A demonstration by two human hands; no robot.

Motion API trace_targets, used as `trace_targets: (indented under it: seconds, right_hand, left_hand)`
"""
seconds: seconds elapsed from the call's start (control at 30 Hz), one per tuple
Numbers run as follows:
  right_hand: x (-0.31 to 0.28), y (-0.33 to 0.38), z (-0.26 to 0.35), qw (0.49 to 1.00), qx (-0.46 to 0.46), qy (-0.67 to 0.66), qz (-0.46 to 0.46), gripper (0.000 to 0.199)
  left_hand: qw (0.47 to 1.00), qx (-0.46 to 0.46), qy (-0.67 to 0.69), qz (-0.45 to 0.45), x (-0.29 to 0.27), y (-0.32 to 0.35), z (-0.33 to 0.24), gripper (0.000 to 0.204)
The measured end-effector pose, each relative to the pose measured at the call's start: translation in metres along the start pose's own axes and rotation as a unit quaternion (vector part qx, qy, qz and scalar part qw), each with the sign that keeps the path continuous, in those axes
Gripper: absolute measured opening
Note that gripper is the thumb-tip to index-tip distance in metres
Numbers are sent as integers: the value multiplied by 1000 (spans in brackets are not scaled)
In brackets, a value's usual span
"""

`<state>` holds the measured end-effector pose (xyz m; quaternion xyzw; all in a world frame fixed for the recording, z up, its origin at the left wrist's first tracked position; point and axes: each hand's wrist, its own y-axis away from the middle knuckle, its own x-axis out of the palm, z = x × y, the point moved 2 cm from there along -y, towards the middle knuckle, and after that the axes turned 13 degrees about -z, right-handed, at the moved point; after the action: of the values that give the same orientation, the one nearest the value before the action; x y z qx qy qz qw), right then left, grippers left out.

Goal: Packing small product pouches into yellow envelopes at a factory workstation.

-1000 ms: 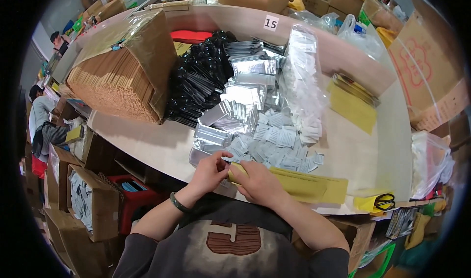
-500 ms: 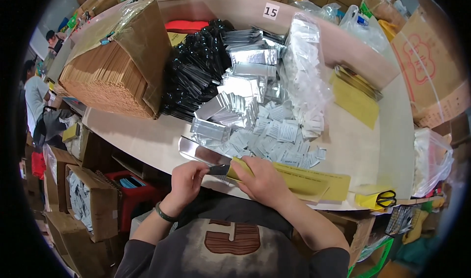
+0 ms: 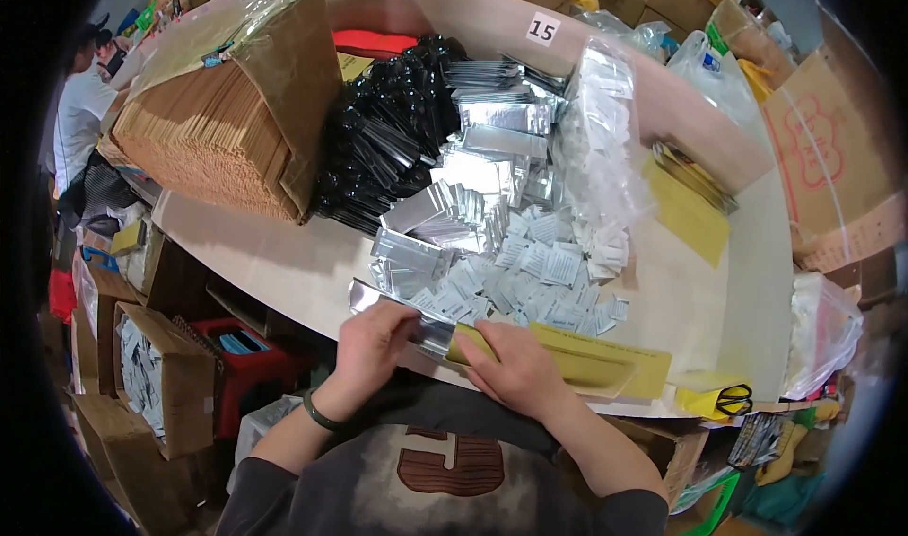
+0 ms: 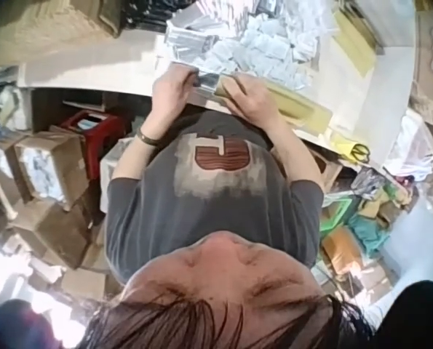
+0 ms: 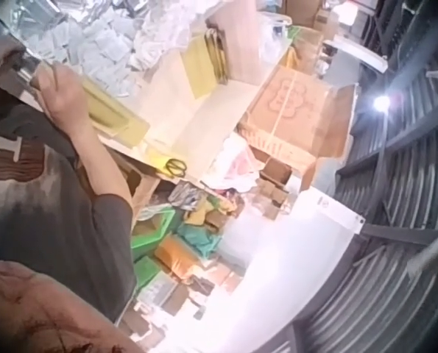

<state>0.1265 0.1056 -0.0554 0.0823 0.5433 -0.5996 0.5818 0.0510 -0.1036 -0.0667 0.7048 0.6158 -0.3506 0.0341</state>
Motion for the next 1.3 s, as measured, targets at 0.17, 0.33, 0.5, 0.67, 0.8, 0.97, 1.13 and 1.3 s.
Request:
trace_targets:
  seconds: [0.17, 0.33, 0.5, 0.67, 0.8, 0.97, 1.13, 1.3]
  right_hand:
    - [6, -8, 5, 998, 32, -39, 34, 51]
    - [-10, -11, 2, 999, 26, -9, 27, 50]
    - [-27, -25, -17, 992, -9, -9, 129, 25]
    - [-133, 13, -144, 975, 190, 116, 16, 27]
    - [-122, 42, -119, 988, 70, 129, 40, 36]
    - [-51, 53, -56, 960, 147, -103, 215, 52]
    - [-50, 27, -27, 988, 112, 26, 103, 43]
    - [-30, 33, -20, 888, 401, 77, 210, 42]
  left_hand:
    - [964, -155, 134, 172, 17, 16, -16, 30]
    - [958, 251, -109, 90, -29, -27, -35, 53]
    - [923, 264, -215, 180, -12, -35, 12, 35]
    - [979, -87, -100, 155, -16, -36, 26, 30]
    - [925, -107, 63, 358, 10, 5, 2, 38]
    - [867, 43, 273, 415, 62, 33, -48, 39]
    - [853, -125, 158, 481, 46, 16, -29, 30]
    - [953, -146, -33, 264, 43, -2, 25, 25]
